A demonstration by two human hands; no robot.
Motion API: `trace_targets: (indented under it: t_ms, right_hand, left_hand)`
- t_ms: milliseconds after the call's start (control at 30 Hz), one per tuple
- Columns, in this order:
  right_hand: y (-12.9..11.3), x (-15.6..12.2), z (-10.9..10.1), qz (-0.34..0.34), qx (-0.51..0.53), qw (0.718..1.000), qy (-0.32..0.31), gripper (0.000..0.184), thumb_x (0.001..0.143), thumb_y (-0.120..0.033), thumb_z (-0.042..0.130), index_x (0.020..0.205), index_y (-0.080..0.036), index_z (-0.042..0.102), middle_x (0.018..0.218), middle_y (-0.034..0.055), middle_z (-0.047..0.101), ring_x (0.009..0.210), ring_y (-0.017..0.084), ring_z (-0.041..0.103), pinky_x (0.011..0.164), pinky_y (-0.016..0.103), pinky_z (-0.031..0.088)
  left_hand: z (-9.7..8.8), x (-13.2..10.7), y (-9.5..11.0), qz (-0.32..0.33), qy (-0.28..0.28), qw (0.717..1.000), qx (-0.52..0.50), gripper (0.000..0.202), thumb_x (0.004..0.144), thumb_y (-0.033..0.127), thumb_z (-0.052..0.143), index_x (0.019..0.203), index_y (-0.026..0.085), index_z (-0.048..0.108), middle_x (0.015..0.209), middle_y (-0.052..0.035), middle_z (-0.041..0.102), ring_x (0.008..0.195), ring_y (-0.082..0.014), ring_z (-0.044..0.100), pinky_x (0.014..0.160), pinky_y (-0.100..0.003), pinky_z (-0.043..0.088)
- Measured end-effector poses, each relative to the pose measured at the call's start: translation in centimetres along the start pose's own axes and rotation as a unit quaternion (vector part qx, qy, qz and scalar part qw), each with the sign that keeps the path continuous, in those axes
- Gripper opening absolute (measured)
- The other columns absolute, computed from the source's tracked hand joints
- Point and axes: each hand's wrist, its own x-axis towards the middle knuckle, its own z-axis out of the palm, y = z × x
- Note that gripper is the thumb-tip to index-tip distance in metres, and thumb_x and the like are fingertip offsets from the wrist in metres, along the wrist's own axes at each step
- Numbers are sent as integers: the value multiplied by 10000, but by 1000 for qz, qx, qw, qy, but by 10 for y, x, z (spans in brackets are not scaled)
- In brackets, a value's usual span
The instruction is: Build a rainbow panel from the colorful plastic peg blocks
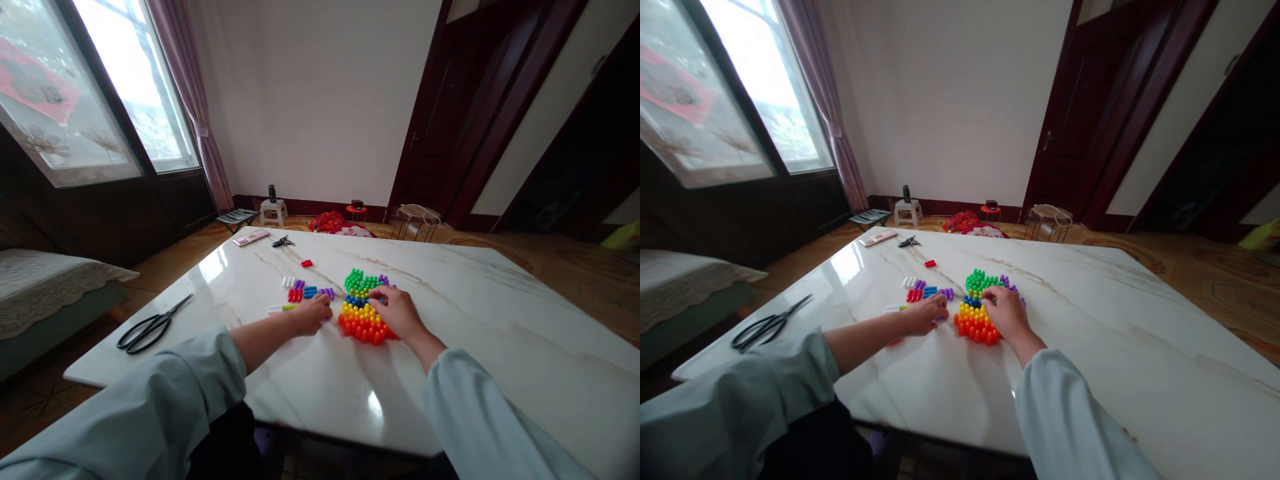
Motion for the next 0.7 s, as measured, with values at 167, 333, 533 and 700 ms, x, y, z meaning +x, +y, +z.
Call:
trace_targets:
  t_ms: [167,333,533,700]
  right_hand:
    - [-19,-4,6,-50,44,997,-37,125,743,-187,570,797,-206,682,812,14,709,733,154,643,684,258,488]
    - [-29,-7,7,-68,56,994,-66,127,739,-152,568,755,-190,688,794,17,708,698,142,620,683,255,470]
    - [-36,-10,13,-67,49,993,-85,172,718,-89,569,790,-177,698,827,27,704,728,141,612,693,252,459]
    - [-45,-11,15,-59,88,990,-92,261,727,-147,636,981,-180,687,937,45,686,769,144,613,681,249,475]
  left_hand:
    - [2,-2,3,-40,35,998,-38,191,738,121,596,913,170,654,1162,-118,515,1114,-271,467,898,-375,454]
    - [5,-1,-3,-60,18,995,-80,282,733,38,519,977,159,592,1050,-120,587,957,-229,568,802,-332,478]
    - [-7,3,-2,-127,68,948,-284,295,705,78,482,981,164,538,934,-89,664,896,-215,631,776,-345,500]
    - [-26,3,12,-128,32,803,-582,431,682,87,453,1106,166,454,854,-65,703,758,-176,677,603,-264,507]
